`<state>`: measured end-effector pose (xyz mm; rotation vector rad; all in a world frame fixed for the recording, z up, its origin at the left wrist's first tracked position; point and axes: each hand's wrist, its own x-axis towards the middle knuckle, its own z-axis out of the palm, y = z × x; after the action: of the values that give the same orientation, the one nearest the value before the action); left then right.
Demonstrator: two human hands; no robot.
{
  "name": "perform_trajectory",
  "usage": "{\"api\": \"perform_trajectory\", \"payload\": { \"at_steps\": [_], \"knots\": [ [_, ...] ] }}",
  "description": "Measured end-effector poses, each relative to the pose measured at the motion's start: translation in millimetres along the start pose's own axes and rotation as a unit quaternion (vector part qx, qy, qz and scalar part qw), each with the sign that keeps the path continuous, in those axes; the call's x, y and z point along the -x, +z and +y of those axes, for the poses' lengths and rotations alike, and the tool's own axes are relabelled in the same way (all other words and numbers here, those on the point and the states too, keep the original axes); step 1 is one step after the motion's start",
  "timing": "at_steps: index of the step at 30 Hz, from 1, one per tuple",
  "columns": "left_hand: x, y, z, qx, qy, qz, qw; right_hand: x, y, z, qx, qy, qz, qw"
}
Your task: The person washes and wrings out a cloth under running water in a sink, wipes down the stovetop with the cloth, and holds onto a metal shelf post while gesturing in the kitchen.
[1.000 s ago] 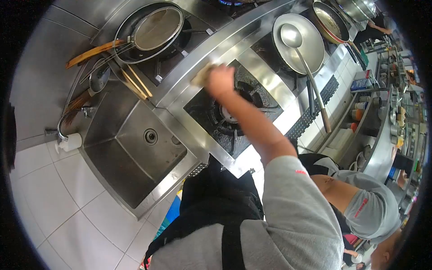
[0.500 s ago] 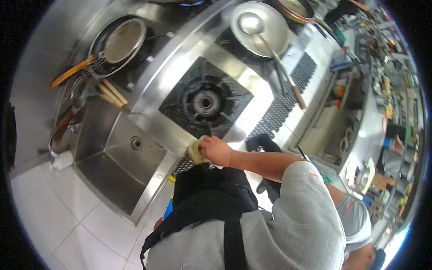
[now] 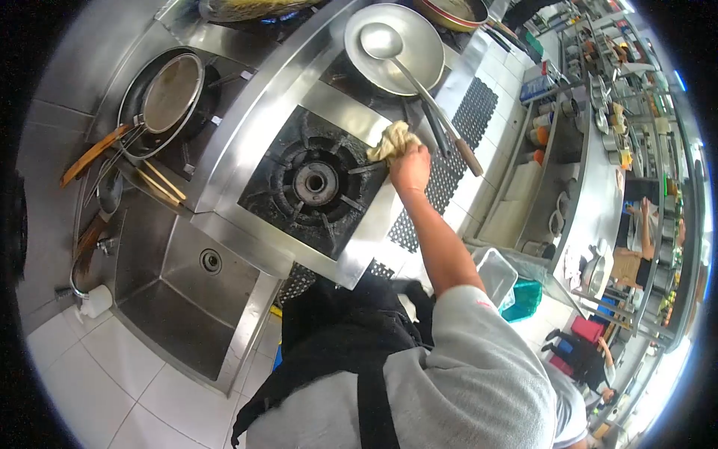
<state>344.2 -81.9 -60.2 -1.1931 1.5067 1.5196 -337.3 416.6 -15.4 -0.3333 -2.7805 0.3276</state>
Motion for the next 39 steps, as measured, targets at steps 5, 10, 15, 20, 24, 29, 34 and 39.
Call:
{"api": "perform_trajectory", "payload": {
  "at_steps": [5,10,15,20,24,29,34,39],
  "knots": [
    [-0.9,10.9,-11.9,0.028,-0.005,-0.003,1.000,-19.7,9.2,-62.2,-0.238,0.127,-0.074,0.960],
    [-6.6,24.6,-26.1,0.062,-0.017,-0.021,0.998,-69.7,5.1,-175.5,-0.381,0.091,0.002,0.920],
    [-3.7,44.0,-19.9,0.192,-0.050,0.001,0.980,-113.9,86.4,-254.4,-0.439,0.029,-0.086,0.894],
    [5.1,55.0,-33.1,0.025,0.136,0.001,0.990,54.6,102.9,-292.0,-0.297,-0.125,-0.270,0.907],
    [-7.1,52.7,-35.3,0.070,0.052,0.002,0.996,53.6,27.9,-296.7,-0.354,-0.144,-0.206,0.901],
    [-8.5,45.5,-30.7,0.081,0.025,0.011,0.996,-64.0,8.4,-255.4,-0.255,-0.133,-0.034,0.957],
    [-4.3,37.5,-22.6,0.079,0.010,0.021,0.997,-152.3,89.6,-225.8,-0.058,-0.058,0.041,0.996],
    [13.5,32.5,-9.8,0.073,-0.028,0.045,0.996,-190.5,133.5,-206.3,-0.036,-0.079,-0.021,0.996]
  ]
}}
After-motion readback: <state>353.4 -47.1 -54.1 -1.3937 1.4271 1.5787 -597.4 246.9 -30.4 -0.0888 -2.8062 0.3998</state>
